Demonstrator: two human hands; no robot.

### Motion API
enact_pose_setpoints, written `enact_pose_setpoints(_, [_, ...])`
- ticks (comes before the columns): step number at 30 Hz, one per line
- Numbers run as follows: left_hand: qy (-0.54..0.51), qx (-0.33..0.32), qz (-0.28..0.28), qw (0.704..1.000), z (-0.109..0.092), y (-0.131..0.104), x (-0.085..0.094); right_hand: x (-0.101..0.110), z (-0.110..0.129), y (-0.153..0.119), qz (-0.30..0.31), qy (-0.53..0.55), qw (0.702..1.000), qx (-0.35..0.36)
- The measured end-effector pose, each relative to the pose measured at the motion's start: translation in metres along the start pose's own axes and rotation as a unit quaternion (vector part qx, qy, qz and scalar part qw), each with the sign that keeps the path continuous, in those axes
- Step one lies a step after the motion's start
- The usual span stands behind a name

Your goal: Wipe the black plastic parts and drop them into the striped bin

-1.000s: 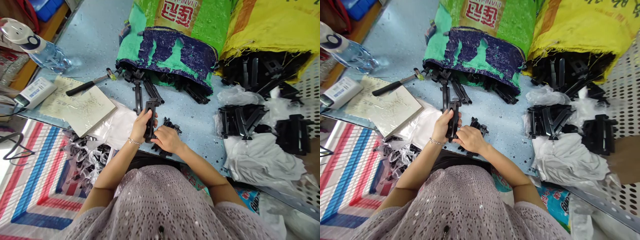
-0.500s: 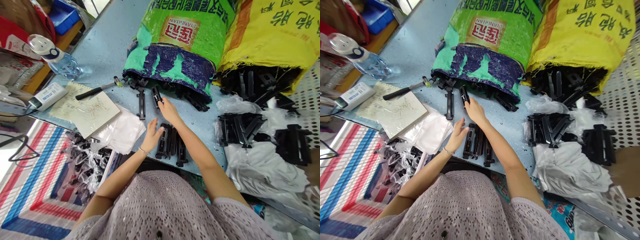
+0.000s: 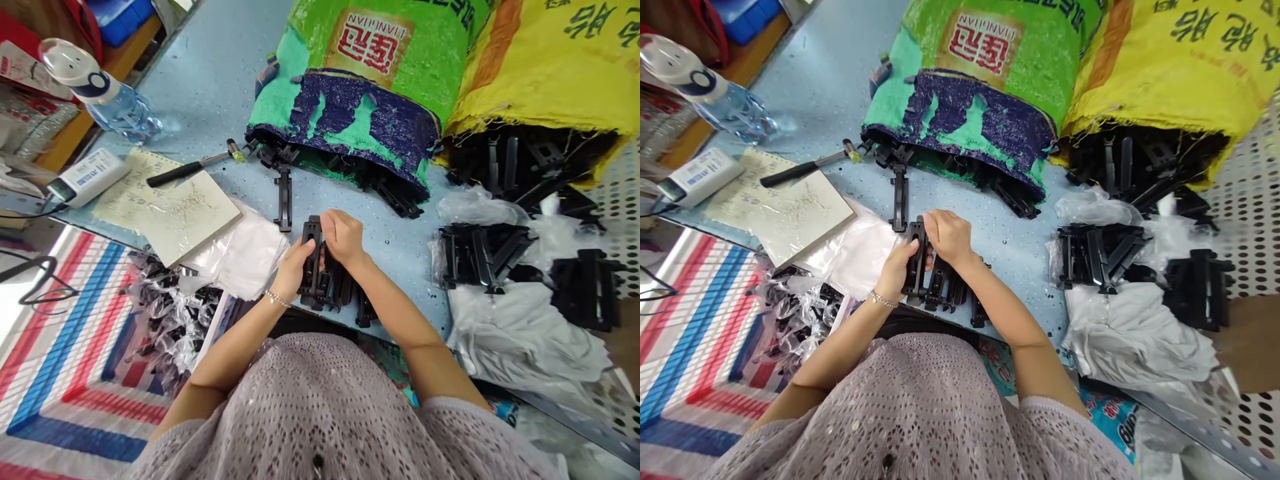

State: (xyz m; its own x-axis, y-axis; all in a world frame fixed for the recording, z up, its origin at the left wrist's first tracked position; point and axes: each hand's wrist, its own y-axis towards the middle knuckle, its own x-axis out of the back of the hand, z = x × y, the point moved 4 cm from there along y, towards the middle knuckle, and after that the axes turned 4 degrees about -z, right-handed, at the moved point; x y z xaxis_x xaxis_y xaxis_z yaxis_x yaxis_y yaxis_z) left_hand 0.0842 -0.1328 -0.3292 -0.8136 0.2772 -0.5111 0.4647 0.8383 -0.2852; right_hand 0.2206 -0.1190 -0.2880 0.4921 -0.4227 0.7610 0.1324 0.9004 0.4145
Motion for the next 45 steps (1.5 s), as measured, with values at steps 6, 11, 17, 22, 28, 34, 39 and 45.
enact_pose_setpoints(6, [-0.043,-0.009,-0.029,0.999,-0.021,0.013,0.007,-0.004,0.026,-0.057,0.06,0.068,0.984,0.154])
enact_pose_setpoints(11, [0.066,-0.011,-0.015,0.998,-0.021,0.018,0.019,-0.005,0.028,-0.075,0.152,0.131,0.959,0.202])
enact_pose_setpoints(17, [0.413,-0.162,-0.077,0.893,0.028,0.003,0.027,-0.031,0.029,0.016,0.124,0.004,0.992,-0.024])
enact_pose_setpoints(22, [0.387,-0.206,-0.09,0.894,0.034,-0.005,0.034,-0.084,0.019,0.073,0.202,-0.027,0.971,-0.129])
enact_pose_setpoints(28, [0.032,-0.164,-0.096,0.981,-0.025,0.016,0.049,-0.048,0.024,0.011,0.233,0.357,0.899,-0.101])
enact_pose_setpoints(34, [0.073,-0.128,-0.066,0.987,-0.033,0.001,0.031,0.004,0.031,-0.01,0.123,0.105,0.986,-0.047])
enact_pose_setpoints(39, [0.136,-0.159,-0.079,0.975,-0.019,-0.006,0.029,-0.01,0.029,0.018,0.101,0.163,0.979,-0.061])
enact_pose_setpoints(45, [0.064,-0.135,-0.12,0.981,-0.03,0.007,0.033,-0.019,0.042,-0.031,0.212,0.187,0.958,0.055])
